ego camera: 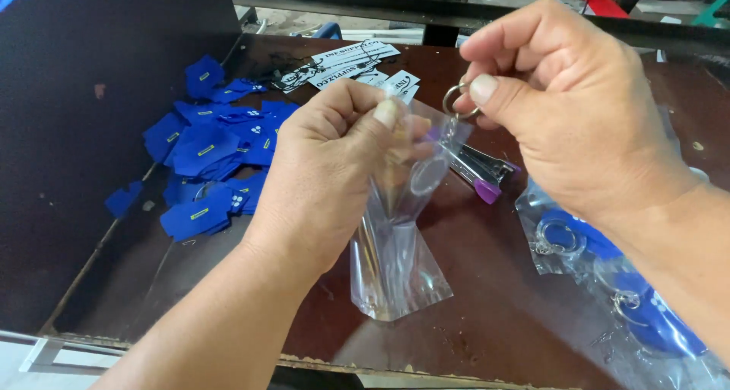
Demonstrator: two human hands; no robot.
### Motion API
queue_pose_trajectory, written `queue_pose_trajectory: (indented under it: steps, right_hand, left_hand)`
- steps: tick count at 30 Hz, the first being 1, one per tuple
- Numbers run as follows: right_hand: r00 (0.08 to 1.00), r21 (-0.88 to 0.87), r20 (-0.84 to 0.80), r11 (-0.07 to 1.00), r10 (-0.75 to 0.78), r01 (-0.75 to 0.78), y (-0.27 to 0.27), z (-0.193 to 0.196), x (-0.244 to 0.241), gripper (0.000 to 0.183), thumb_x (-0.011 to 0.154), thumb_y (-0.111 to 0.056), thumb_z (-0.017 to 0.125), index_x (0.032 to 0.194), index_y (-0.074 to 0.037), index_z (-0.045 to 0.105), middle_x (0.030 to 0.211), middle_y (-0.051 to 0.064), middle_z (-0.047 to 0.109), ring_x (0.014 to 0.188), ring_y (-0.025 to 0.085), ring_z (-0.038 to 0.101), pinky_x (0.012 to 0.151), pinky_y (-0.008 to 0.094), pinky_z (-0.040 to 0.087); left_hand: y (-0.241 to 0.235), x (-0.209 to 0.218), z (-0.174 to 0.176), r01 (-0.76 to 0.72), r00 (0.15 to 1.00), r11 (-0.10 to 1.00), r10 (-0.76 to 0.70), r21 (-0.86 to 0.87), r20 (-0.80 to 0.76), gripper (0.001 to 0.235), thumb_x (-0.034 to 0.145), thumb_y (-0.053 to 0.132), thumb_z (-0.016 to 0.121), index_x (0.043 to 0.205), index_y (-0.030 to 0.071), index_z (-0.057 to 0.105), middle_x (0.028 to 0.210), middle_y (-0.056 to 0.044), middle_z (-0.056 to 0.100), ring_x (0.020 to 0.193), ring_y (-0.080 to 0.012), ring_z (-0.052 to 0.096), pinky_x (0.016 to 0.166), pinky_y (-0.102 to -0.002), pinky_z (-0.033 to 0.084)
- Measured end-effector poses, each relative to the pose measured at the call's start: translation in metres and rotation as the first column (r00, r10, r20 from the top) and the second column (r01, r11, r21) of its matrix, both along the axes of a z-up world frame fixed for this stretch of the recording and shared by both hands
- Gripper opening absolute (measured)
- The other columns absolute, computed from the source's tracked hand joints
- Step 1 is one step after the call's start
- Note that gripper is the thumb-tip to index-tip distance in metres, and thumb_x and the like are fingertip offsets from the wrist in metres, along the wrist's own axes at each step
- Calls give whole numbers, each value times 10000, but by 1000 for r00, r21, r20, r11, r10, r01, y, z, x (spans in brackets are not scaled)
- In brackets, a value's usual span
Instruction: Manually packaging keychain components including metal rings, blue plastic tags, and printed labels into small plastic bags and stapling them.
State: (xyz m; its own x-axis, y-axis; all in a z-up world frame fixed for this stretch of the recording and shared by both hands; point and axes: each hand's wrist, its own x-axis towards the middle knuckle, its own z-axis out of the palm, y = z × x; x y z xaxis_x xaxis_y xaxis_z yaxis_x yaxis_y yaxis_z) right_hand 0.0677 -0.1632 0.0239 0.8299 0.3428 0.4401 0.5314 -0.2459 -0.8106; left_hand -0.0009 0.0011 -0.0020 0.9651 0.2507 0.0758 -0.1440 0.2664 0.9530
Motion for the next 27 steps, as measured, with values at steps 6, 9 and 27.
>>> queue_pose_trajectory:
  steps: [6,9,27]
  right_hand:
    - [988,-90,106,991,108,-99,-8,9,5,212,955,100,727,1092,-28,627,948,77,680,833,108,680,803,200,620]
    - [987,-163,145,985,76,-52,-9,16,4,184,956,84,742,1051,-42,649,935,50,712,827,78,660,780,172,563]
    - [1000,-409,1,912,-28,26,0,10,-23,106,933,-128,723,950,-156,824,747,-22,768,706,80,678,729,218,515]
  left_hand:
    - [-4,4,10,-24,999,990,28,139,-27,52,986,92,619,964,69,662,887,-112,810,843,-202,823,766,-319,695]
    - [-7,1,20,-18,1000,976,14,217,22,153,1000,191,588,901,99,660,861,-89,809,721,-157,761,626,-260,590]
    - [-5,-36,-3,-110,954,994,112,22,-277,411,742,174,785,1142,80,766,795,-136,783,690,-173,688,695,-290,543]
